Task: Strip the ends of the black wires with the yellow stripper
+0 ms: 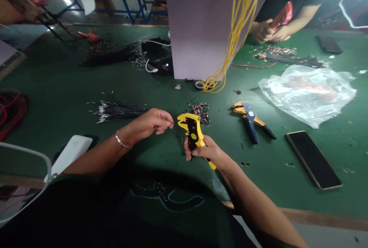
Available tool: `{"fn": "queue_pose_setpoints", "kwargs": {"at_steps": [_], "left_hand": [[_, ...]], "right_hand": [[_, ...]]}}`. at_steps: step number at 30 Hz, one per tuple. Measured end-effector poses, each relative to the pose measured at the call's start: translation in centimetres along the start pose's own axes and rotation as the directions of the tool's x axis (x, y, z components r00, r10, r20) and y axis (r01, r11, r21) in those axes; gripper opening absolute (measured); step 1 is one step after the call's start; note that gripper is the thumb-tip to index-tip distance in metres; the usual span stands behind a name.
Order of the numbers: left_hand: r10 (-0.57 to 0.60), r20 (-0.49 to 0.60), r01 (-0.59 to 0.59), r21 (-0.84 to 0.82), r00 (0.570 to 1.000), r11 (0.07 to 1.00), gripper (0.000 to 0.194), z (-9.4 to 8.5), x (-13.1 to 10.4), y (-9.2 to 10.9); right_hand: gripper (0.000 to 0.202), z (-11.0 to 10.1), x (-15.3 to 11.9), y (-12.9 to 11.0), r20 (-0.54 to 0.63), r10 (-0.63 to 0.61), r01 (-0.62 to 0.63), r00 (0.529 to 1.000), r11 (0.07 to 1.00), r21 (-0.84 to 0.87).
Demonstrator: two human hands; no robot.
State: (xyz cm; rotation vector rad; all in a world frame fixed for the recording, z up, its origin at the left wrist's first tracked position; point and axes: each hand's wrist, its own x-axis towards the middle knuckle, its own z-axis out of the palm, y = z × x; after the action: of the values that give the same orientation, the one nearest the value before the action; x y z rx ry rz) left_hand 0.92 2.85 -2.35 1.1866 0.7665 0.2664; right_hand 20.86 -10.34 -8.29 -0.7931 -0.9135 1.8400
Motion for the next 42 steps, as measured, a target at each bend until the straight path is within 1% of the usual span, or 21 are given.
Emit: {"fn": "queue_pose_setpoints", "kwargs": {"at_steps": [4, 8, 15, 24, 28, 35, 42], "left_hand": [[-0.017, 0.061, 0.019, -0.035, 0.998, 0.999, 0.005, -0.3, 0.1, 0.2], [-0.077, 0.135, 0.088, -0.075, 0.988, 0.993, 0.002, -0.7, 0.3, 0.2], [-0.122, 0.201, 0.144, -0.094, 0.972, 0.985, 0.002, -1.6, 0.6, 0.0], [-0.148, 0.279, 0.175, -0.073, 0.949, 0.982, 0.005, -1.9, 0.9, -0.4], [-0.153, 0.297, 0.178, -0.062, 0.943, 0.982, 0.005, -1.9, 0.9, -0.5], [-0.136, 0.307, 0.148, -0.017, 0.942, 0.989, 0.004, -1.9, 0.8, -0.5], [-0.115, 0.298, 0.114, 0.02, 0.948, 0.993, 0.004, -2.2, 0.7, -0.3]], "right_hand": [[0.028, -0.3, 0.1, 0.4, 0.047, 0.019, -0.018, 0.999, 1.0, -0.022], [0.027, -0.4, 0.0, 0.7, 0.104, 0.033, -0.031, 0.994, 0.999, -0.016], [0.023, 0.2, -0.3, 0.5, 0.129, 0.045, -0.043, 0.991, 0.999, -0.019], [0.025, 0.6, -0.6, 0.7, 0.12, 0.079, -0.076, 0.99, 0.997, -0.028], [0.024, 0.8, -0.8, 0.6, 0.122, 0.094, -0.09, 0.988, 0.995, -0.037], [0.021, 1.2, -1.0, 0.7, 0.093, 0.1, -0.097, 0.991, 0.995, -0.036], [0.015, 1.7, -1.2, 0.7, 0.038, 0.135, -0.132, 0.99, 0.989, -0.072]]}}
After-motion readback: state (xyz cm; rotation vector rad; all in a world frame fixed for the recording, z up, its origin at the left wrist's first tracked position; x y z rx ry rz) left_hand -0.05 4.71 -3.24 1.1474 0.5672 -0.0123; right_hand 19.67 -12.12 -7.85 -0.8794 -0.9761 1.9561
